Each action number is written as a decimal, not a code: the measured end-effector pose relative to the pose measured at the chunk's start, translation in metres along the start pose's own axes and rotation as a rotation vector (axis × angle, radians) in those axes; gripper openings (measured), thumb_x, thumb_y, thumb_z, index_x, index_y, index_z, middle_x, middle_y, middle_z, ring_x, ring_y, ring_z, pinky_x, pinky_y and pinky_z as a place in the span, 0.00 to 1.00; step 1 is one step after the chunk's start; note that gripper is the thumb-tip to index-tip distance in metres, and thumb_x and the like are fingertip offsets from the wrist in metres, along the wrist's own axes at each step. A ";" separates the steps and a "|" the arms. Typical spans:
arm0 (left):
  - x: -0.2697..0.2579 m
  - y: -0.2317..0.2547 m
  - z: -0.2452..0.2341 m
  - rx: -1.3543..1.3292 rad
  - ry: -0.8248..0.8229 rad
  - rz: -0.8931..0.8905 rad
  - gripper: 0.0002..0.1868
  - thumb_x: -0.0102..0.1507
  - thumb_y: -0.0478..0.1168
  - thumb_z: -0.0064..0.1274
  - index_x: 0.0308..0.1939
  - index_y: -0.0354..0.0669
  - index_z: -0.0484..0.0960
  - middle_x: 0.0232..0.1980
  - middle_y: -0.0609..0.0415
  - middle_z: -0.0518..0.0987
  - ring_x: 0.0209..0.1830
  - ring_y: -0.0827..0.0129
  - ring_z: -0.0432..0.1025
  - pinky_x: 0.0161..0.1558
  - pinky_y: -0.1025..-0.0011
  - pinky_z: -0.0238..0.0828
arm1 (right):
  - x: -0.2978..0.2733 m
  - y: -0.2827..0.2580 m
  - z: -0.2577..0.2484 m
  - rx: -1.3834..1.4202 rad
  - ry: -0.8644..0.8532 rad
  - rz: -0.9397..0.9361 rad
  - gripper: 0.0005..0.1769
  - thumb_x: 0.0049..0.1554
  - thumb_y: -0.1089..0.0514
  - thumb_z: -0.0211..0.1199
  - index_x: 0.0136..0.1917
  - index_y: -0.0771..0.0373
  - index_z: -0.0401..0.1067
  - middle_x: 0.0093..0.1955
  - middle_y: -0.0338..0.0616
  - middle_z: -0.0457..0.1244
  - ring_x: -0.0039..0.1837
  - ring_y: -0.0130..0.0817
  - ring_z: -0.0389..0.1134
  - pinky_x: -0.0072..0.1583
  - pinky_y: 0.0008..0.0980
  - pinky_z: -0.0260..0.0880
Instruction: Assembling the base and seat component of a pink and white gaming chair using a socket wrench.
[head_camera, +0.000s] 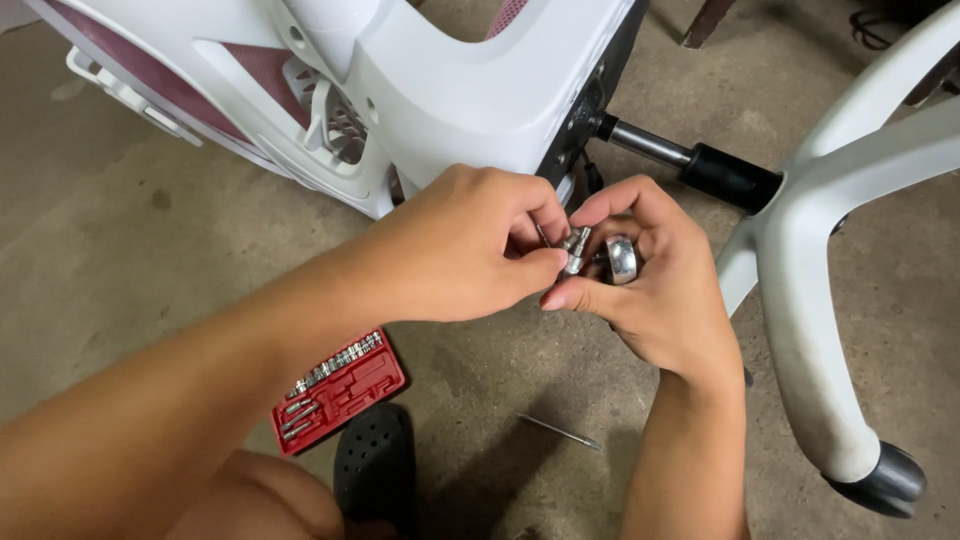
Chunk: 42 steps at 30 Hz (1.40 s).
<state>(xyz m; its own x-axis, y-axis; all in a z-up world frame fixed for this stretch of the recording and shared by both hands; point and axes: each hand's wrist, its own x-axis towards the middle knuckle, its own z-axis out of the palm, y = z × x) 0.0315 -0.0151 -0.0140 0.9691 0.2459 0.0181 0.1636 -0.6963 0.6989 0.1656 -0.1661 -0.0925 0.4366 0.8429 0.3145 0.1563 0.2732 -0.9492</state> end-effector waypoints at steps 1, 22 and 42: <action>-0.001 -0.001 -0.002 -0.001 0.003 -0.005 0.09 0.60 0.40 0.59 0.41 0.40 0.83 0.32 0.52 0.87 0.27 0.71 0.83 0.30 0.72 0.77 | 0.001 0.000 0.002 0.002 -0.005 0.002 0.33 0.44 0.62 0.81 0.58 0.64 0.67 0.45 0.39 0.69 0.47 0.19 0.69 0.45 0.19 0.71; -0.166 -0.238 -0.075 -0.045 -0.092 -0.586 0.18 0.57 0.40 0.59 0.51 0.45 0.85 0.36 0.52 0.87 0.33 0.71 0.80 0.37 0.70 0.75 | 0.005 0.120 0.158 -0.298 -0.553 0.300 0.27 0.46 0.60 0.79 0.59 0.59 0.76 0.40 0.31 0.67 0.40 0.17 0.62 0.40 0.20 0.63; -0.260 -0.432 0.120 -1.099 0.843 -0.845 0.24 0.56 0.23 0.54 0.57 0.34 0.79 0.44 0.52 0.83 0.39 0.73 0.79 0.43 0.74 0.78 | 0.018 0.276 0.278 -0.781 -0.761 0.557 0.25 0.51 0.57 0.73 0.61 0.56 0.74 0.39 0.48 0.70 0.40 0.40 0.72 0.46 0.37 0.73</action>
<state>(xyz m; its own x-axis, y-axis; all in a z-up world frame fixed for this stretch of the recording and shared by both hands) -0.2689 0.1405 -0.4065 0.2441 0.8256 -0.5087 0.0063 0.5232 0.8522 -0.0299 0.0537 -0.3523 0.0248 0.8833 -0.4681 0.7173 -0.3419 -0.6071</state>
